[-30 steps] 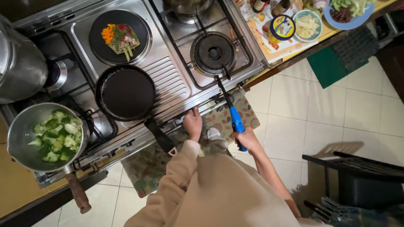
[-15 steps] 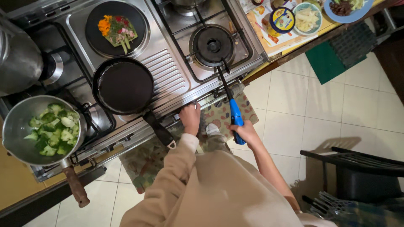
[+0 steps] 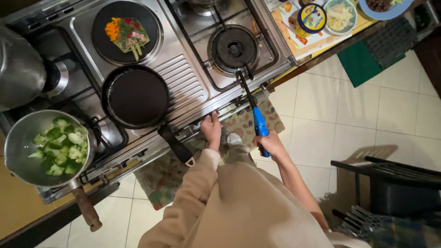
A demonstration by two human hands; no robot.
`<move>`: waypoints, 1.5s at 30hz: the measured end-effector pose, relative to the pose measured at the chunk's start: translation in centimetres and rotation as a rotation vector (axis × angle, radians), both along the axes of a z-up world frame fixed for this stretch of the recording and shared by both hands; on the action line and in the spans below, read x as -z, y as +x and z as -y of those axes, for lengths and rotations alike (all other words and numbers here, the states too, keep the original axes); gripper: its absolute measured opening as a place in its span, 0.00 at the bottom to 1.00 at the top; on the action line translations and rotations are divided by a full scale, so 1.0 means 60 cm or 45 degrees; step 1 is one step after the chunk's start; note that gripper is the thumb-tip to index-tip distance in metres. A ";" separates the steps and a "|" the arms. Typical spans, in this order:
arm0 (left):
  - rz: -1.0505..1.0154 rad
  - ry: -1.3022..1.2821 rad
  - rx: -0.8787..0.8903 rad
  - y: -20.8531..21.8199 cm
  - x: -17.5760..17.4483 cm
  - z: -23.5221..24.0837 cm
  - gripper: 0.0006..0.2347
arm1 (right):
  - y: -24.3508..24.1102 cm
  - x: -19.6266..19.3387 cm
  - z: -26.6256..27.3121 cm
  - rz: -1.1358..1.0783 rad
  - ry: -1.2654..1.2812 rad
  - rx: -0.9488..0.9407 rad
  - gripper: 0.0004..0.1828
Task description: The person fills a small pot with water, adds broccoli florets by hand, and places it on a gas stove. The person then uses a blue lighter to ignite several burners on the stove and moves the pot and a pan between them.
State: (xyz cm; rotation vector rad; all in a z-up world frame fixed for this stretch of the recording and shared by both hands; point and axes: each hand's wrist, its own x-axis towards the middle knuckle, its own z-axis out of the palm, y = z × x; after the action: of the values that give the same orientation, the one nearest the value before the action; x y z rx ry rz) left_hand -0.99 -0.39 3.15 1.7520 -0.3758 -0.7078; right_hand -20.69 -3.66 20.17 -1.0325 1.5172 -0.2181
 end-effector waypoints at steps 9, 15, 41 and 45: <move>-0.373 -0.358 -0.015 -0.006 0.046 -0.004 0.14 | -0.018 0.005 -0.011 -0.002 0.008 -0.022 0.10; 0.686 0.054 0.022 0.016 0.021 -0.010 0.14 | -0.017 0.000 -0.008 0.012 0.052 -0.002 0.07; -0.114 0.678 0.071 0.156 0.075 -0.453 0.17 | 0.125 -0.235 -0.090 0.742 -0.130 -0.643 0.17; 0.300 0.840 -0.574 0.225 0.047 -0.559 0.17 | 0.206 -0.258 -0.156 0.642 0.044 -0.857 0.20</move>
State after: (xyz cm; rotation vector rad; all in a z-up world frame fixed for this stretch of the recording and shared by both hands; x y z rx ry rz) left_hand 12.54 33.12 0.33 2.4454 0.1264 -0.3052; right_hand -8.35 5.72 35.67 -1.2852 0.6696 0.0280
